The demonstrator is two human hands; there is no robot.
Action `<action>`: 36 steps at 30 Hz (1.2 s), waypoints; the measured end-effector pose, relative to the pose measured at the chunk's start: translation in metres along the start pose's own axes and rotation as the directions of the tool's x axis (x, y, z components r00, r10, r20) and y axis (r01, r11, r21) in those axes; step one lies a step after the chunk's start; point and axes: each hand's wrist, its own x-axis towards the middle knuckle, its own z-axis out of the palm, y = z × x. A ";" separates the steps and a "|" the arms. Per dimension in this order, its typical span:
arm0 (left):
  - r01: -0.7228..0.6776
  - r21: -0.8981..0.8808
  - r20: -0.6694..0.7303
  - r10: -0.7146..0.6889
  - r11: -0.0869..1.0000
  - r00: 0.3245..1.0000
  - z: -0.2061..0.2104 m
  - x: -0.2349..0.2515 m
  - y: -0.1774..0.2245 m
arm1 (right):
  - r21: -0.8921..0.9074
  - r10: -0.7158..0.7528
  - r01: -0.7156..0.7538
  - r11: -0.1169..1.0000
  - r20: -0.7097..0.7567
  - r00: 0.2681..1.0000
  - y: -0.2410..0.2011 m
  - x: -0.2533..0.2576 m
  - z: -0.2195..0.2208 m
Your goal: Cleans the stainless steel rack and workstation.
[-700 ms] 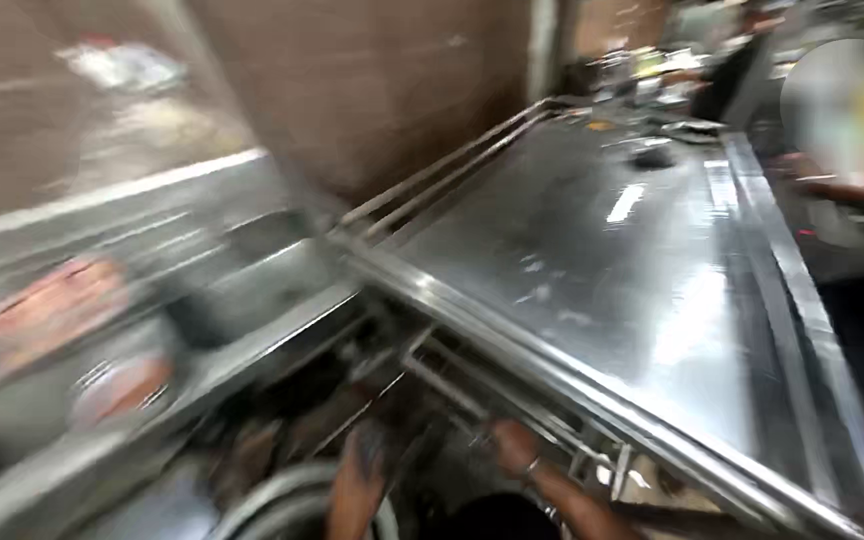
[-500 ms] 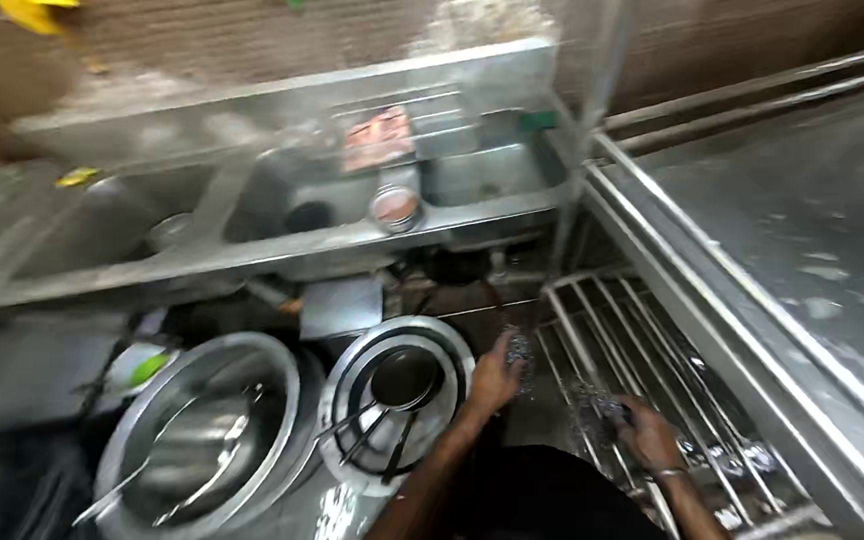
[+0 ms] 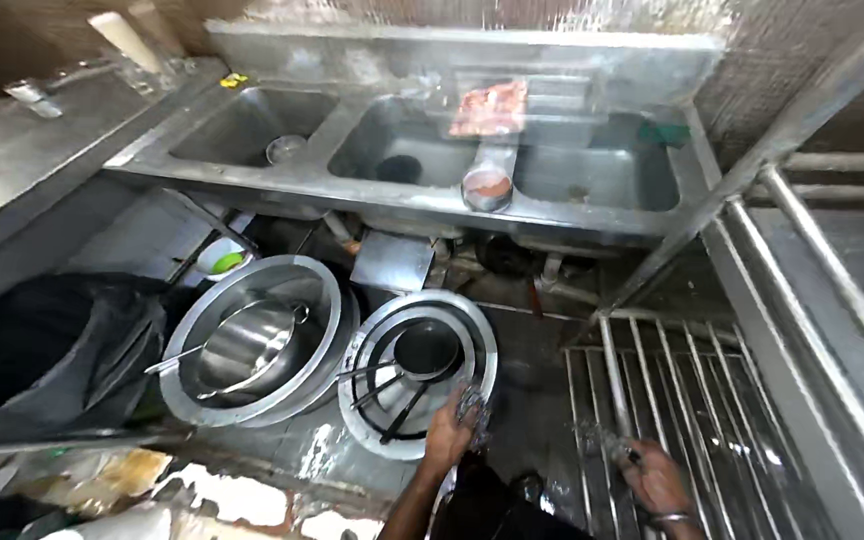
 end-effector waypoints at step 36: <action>0.037 -0.251 -0.250 -0.102 0.967 0.963 -0.161 0.108 -0.071 | -0.081 -0.420 0.435 0.897 0.149 0.895 -0.389 0.167 -0.114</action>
